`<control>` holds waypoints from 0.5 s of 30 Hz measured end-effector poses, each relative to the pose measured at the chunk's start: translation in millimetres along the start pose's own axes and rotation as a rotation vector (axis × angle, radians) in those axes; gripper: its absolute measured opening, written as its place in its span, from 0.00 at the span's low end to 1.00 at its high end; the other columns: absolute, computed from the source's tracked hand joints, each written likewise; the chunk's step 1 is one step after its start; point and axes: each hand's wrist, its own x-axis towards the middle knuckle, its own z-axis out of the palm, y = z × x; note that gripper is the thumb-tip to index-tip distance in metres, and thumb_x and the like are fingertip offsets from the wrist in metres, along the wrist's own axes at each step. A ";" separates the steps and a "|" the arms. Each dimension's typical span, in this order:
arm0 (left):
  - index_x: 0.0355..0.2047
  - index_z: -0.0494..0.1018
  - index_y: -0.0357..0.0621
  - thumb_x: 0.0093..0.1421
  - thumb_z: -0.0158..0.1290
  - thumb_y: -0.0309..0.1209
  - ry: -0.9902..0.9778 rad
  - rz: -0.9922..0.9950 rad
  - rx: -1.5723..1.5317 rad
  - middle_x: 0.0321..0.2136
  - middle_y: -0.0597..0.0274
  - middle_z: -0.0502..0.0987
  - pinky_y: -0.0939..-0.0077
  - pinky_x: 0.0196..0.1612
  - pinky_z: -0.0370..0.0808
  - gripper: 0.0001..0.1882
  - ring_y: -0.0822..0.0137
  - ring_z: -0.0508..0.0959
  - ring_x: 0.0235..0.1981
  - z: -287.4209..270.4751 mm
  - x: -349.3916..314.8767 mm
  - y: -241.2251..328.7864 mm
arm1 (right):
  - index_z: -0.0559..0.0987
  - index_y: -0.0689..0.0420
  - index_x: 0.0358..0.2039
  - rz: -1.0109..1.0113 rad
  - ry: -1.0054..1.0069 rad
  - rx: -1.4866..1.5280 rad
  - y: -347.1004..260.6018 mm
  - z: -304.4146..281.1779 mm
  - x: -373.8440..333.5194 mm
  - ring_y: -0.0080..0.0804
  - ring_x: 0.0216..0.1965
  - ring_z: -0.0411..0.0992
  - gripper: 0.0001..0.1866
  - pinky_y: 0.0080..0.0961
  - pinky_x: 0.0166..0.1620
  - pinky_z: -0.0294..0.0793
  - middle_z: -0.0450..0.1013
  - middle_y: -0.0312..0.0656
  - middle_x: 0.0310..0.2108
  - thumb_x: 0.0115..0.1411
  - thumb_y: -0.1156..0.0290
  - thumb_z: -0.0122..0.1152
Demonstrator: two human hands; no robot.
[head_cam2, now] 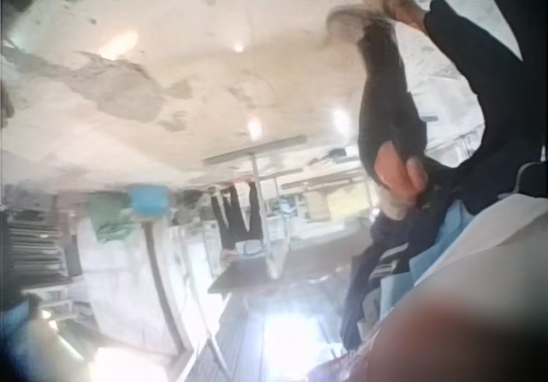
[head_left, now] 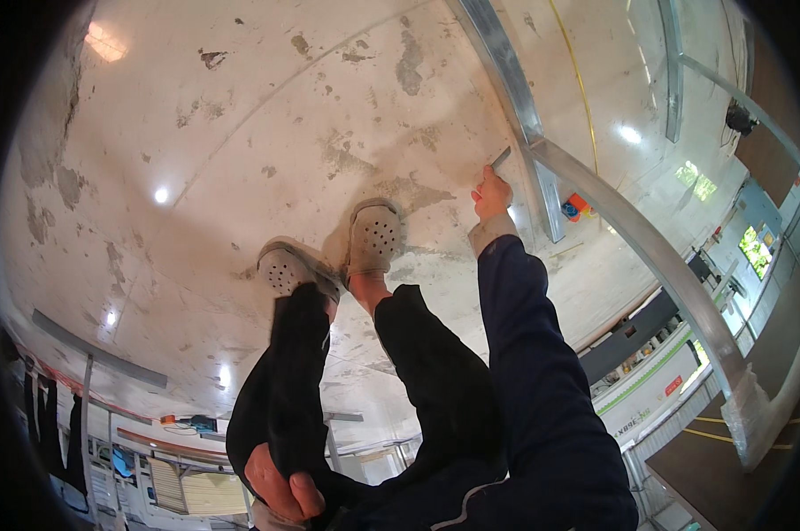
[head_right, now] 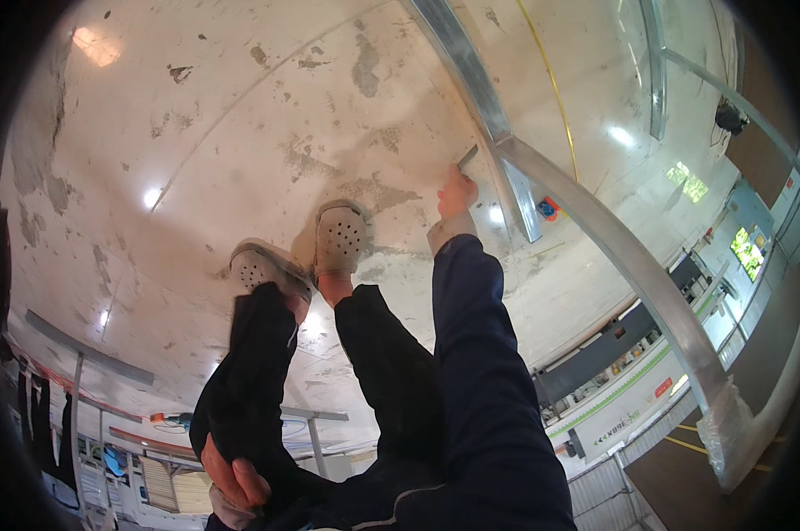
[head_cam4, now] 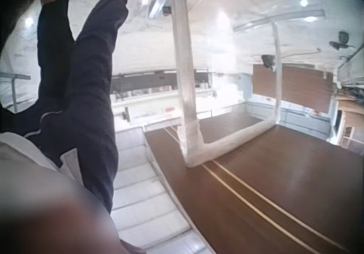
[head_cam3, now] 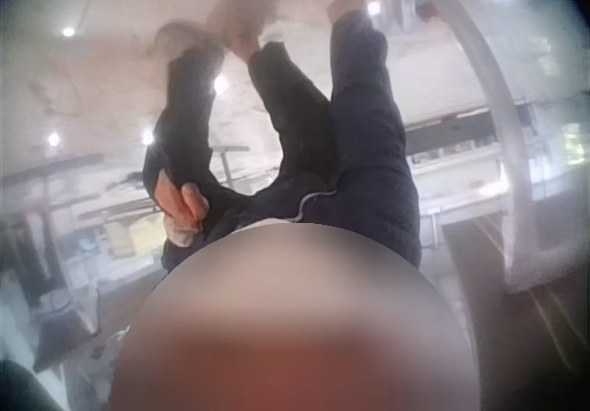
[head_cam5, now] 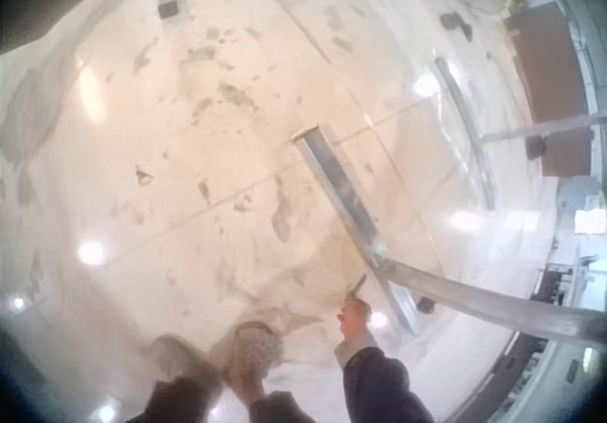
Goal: The person wipes a large wooden tabletop with a black cloth, then applies two parallel strips of gold decorative tape along the center. They smooth the tape with the cloth and use a small blade to trim excess tape at the edges.
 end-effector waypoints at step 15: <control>0.50 0.79 0.31 0.72 0.54 0.40 0.066 -0.194 -0.049 0.42 0.34 0.82 0.50 0.51 0.78 0.20 0.36 0.83 0.45 37.0 24.0 44.7 | 0.84 0.57 0.42 -0.715 -0.496 -0.754 -44.0 -155.5 -289.3 0.50 0.41 0.83 0.11 0.43 0.44 0.79 0.83 0.50 0.37 0.69 0.63 0.64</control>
